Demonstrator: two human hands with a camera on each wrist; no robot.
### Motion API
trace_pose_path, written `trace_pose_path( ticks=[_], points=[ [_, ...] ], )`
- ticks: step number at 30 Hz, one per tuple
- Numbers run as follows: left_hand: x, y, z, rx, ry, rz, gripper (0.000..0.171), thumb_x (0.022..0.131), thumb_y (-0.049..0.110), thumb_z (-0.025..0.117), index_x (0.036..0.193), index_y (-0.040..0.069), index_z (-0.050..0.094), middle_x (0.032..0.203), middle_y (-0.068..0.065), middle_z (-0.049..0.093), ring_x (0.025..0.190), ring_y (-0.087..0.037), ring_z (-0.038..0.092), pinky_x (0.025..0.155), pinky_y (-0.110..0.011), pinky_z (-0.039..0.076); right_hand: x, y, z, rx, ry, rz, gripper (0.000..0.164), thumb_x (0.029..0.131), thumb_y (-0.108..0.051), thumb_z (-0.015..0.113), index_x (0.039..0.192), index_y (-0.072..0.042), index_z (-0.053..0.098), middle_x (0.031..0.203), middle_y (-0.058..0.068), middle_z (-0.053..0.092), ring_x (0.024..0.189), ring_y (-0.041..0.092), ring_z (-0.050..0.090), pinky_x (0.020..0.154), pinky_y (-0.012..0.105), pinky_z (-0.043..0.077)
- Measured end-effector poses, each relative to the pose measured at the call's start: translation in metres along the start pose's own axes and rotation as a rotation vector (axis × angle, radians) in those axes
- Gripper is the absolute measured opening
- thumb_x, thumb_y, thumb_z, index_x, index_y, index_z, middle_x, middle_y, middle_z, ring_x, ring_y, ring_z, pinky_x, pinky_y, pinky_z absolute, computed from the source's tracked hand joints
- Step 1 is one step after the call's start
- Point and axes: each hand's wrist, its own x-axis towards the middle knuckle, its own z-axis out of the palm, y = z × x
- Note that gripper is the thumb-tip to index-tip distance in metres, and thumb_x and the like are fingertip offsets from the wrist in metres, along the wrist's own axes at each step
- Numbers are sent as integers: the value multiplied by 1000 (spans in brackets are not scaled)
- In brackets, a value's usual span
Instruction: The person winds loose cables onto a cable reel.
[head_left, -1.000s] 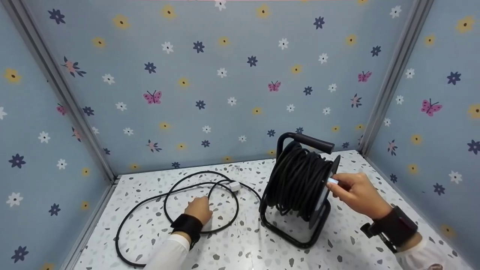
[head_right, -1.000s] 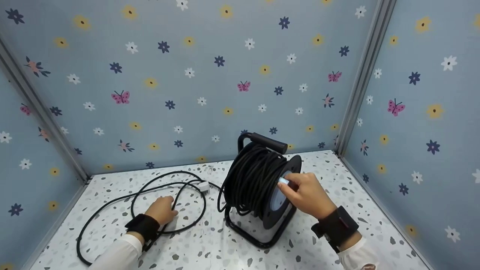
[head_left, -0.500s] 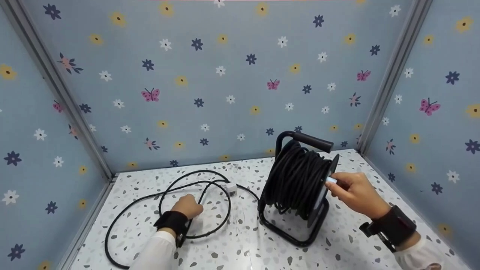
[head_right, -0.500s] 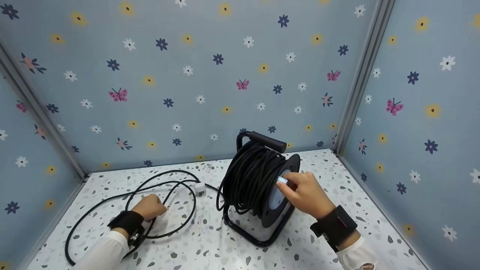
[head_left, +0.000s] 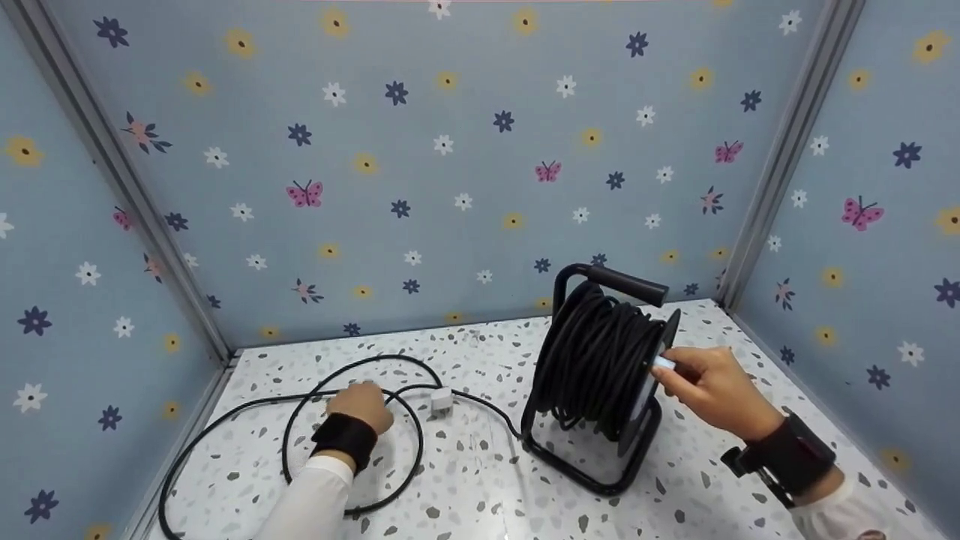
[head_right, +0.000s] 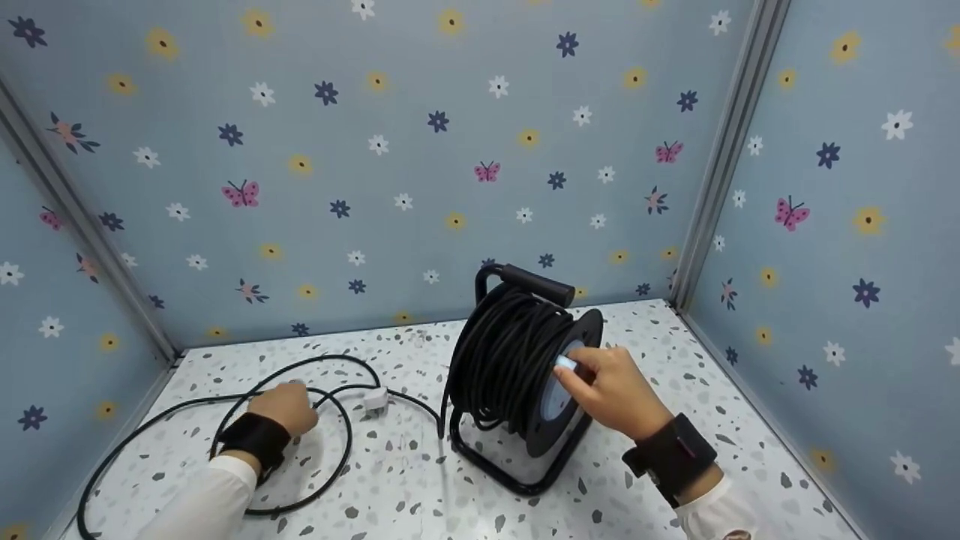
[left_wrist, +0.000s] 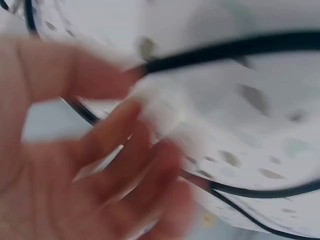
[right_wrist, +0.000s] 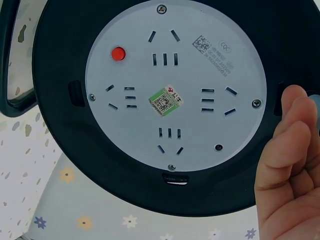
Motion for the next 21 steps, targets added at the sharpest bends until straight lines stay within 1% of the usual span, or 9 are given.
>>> trace_pose_path(
  ticks=[3,7,9,11,14,16,17,18,21],
  points=[
    [23,17,15,-89,78,99,36,99,9,66,129,-10,65,125,-30,69,113,-49,70,94,-61,60,-1,0,0,6,-2,8,31,95,7,75,80,-20,69,63,-12,61,52,-7,47,45,17,40],
    [53,21,48,-146,-13,193,52,98,3,66,147,-9,55,144,-29,64,133,-48,63,114,-64,49,-1,2,2,14,3,-7,33,94,8,75,78,-20,67,63,-11,61,52,-9,46,44,17,40],
    [69,13,71,-110,-32,214,52,93,5,71,142,-7,59,135,-25,69,125,-45,68,109,-64,51,-1,2,4,16,6,-21,32,93,8,75,79,-19,68,63,-11,61,52,-9,46,44,17,40],
    [71,10,80,-55,-50,225,45,89,6,75,132,-6,65,124,-23,72,116,-45,70,103,-66,53,0,2,5,13,7,-31,31,92,8,76,79,-18,68,63,-11,62,52,-9,46,44,16,40],
    [60,13,69,-2,-96,237,25,86,4,81,108,-4,73,105,-21,73,100,-44,70,93,-61,58,1,1,5,1,3,-38,30,93,7,76,80,-19,69,64,-12,62,52,-8,46,45,16,40],
    [47,19,49,-15,-123,242,14,89,-1,78,101,-5,74,103,-23,73,101,-44,71,96,-60,59,1,1,4,-5,2,-40,30,93,7,76,80,-19,69,64,-13,62,52,-8,45,45,16,39],
    [44,19,41,-41,-121,250,10,90,-3,75,99,-5,73,100,-23,73,99,-43,71,96,-59,59,1,1,3,-7,2,-41,30,93,7,76,80,-19,69,64,-13,62,52,-8,45,45,16,39],
    [55,9,50,-95,-93,295,6,96,-1,69,100,-4,72,99,-20,73,98,-39,73,95,-54,60,1,1,3,-8,1,-42,30,93,7,76,80,-19,69,64,-13,62,52,-8,45,45,16,39],
    [51,7,30,-226,-41,332,18,106,5,51,104,-3,67,95,-17,72,93,-35,72,91,-53,59,0,2,1,-10,0,-43,30,93,7,76,80,-19,69,64,-14,61,53,-8,45,46,16,39]
  ],
)
